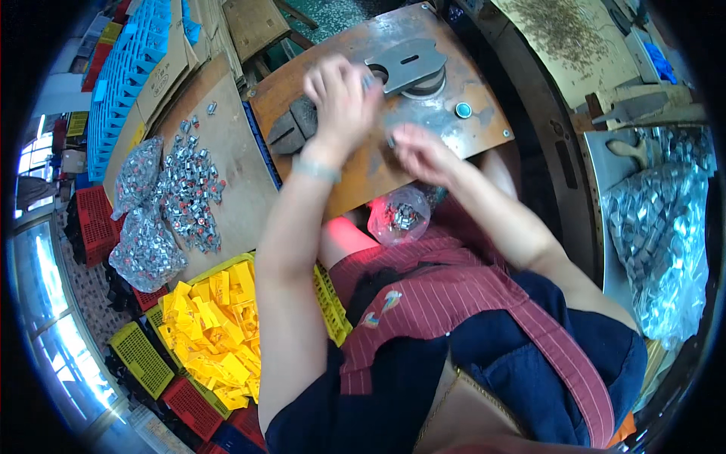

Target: Assembling small metal components by hand and using a mechanical press machine in a workshop environment.

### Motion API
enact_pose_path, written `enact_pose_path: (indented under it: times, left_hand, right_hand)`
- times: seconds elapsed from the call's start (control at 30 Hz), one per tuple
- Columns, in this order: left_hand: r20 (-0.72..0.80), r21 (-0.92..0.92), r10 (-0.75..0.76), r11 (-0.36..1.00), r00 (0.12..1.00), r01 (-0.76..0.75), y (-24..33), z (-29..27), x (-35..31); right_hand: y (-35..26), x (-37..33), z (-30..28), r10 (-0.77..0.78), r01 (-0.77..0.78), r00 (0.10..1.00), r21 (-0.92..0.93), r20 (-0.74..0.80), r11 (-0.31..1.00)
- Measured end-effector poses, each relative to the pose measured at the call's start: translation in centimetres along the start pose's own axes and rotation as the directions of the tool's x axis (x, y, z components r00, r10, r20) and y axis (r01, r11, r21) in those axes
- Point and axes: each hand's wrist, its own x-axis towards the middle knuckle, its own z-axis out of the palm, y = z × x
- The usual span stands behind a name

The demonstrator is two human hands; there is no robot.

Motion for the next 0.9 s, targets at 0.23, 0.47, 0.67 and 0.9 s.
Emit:
enact_pose_path:
  times: [0.23, 0.47, 0.67, 0.9]
  left_hand:
    - [0.459, -0.476, -0.397, 0.646, 0.795, 0.597, 7.8, -5.5, -21.5]
    - [0.670, -0.176, -0.574, 0.492, 0.470, 0.853, 7.7, 4.1, -30.1]
    - [0.849, -0.421, -0.391, -0.090, 0.356, 0.903, 7.2, 2.1, -25.0]
    - [0.392, -0.609, -0.562, 0.435, 0.728, 0.664, 5.5, -10.2, -21.5]
  right_hand:
    - [5.6, -6.1, 4.7, 0.514, -0.526, 0.835, -0.562, -0.199, 0.638]
    - [12.6, -7.0, -2.3, 0.045, 0.036, 0.999, -0.778, 0.009, -0.627]
    - [7.7, -3.3, -1.2, 0.105, -0.384, 0.830, -0.698, -0.547, -0.605]
    - [9.3, -2.9, 2.0, 0.241, -0.197, 0.703, -0.509, -0.669, -0.838]
